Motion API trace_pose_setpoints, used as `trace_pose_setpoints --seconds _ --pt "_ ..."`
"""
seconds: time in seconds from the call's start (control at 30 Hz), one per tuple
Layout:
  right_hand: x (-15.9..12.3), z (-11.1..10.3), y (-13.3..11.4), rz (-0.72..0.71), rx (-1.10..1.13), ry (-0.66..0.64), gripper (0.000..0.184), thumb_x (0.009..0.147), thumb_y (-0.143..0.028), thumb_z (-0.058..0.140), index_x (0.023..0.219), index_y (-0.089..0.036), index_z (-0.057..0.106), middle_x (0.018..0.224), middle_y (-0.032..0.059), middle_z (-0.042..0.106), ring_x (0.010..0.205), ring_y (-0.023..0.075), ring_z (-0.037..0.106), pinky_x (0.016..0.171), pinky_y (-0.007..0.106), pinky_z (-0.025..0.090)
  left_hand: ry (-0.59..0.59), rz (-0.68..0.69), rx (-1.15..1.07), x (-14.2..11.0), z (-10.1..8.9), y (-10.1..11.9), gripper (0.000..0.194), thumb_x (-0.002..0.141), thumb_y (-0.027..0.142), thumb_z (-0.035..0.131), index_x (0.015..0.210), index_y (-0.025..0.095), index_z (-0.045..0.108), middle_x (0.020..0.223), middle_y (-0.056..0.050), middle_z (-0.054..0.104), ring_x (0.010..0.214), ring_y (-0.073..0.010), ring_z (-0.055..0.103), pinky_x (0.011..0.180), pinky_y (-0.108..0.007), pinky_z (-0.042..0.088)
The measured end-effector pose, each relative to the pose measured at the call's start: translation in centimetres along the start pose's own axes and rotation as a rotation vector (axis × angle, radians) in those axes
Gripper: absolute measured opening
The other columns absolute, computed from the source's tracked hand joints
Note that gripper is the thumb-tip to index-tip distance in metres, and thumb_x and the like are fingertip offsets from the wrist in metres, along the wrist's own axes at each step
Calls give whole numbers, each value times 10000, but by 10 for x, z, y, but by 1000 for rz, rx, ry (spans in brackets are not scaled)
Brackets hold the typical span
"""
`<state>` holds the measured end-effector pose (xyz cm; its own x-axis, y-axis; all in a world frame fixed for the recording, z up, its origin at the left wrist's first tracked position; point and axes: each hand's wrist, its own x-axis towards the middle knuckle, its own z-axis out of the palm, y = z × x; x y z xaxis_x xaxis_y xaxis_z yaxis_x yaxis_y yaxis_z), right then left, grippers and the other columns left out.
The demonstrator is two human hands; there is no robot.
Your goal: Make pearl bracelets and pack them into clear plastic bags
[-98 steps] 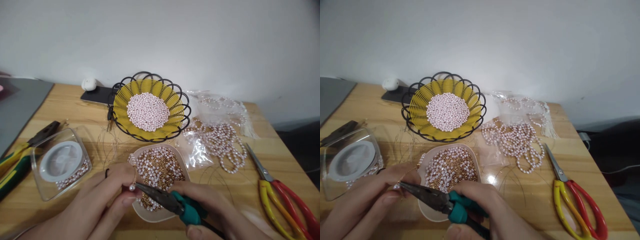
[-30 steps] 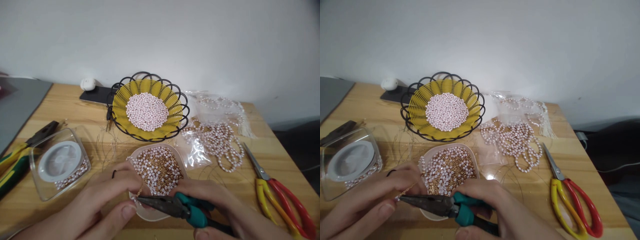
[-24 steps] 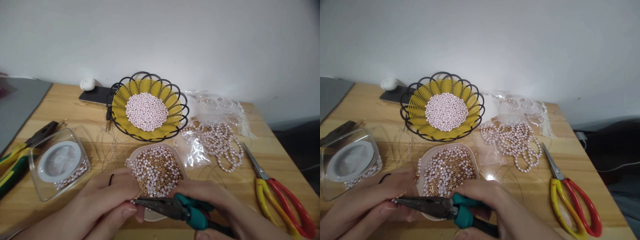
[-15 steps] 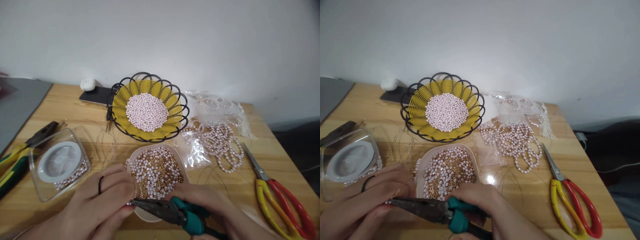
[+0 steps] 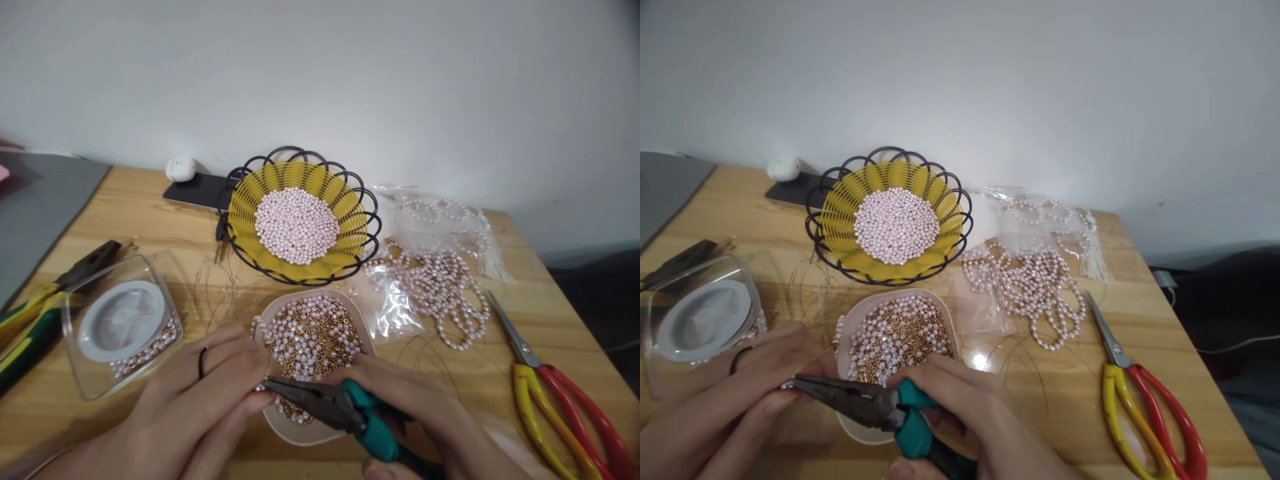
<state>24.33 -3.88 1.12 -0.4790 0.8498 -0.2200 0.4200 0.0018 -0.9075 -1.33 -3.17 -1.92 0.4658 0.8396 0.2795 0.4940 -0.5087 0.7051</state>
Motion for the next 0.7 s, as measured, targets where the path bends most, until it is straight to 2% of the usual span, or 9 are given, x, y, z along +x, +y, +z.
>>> trace_pose_setpoints --seconds 0.1,0.17,0.27,0.4,0.5,0.57,0.7 --pt "2 -3 5 -31 -34 7 332 878 -526 682 1029 -246 778 827 73 752 810 264 731 680 276 636 -26 30 -40 7 -2 1 247 1072 301 381 1134 293 620 811 -14 706 802 -206 703 723 -319 582" --pt "1 -4 8 -46 -45 7 335 867 -529 683 1023 -247 774 821 69 748 809 262 728 661 265 628 -52 50 -33 10 -7 1 239 1075 298 394 1128 288 626 851 -16 737 800 -198 703 687 -302 569" --pt "-1 -5 7 -36 -55 10 330 865 -534 684 1016 -255 773 826 66 748 831 267 725 686 278 629 -120 73 -8 13 -16 1 222 1062 291 455 1184 294 641 990 -11 786 905 -191 720 698 -263 573" --pt "-5 -2 0 -13 -67 60 309 904 -490 665 1077 -249 753 872 72 755 860 269 724 749 308 632 -92 -32 -40 11 -18 1 266 1065 297 447 1220 328 660 1096 14 799 993 -164 729 755 -226 585" --pt "-5 2 -1 -24 -76 80 275 915 -445 662 1083 -243 744 856 73 751 816 256 720 733 303 630 -102 -71 -123 7 -14 1 266 1052 274 437 1191 360 648 865 49 788 729 -119 728 602 -182 559" --pt "-4 4 0 -34 -75 88 272 908 -430 669 1089 -239 741 854 76 750 791 252 715 721 303 629 -108 -118 -186 4 -11 2 252 1034 238 433 1109 341 651 663 74 702 535 -100 657 517 -176 526" --pt "-1 7 2 -47 -57 92 299 896 -407 679 1134 -235 734 881 80 755 803 256 718 728 305 632 -112 -180 -269 0 -7 3 221 1006 205 429 976 295 629 615 69 640 502 -100 628 527 -187 532"
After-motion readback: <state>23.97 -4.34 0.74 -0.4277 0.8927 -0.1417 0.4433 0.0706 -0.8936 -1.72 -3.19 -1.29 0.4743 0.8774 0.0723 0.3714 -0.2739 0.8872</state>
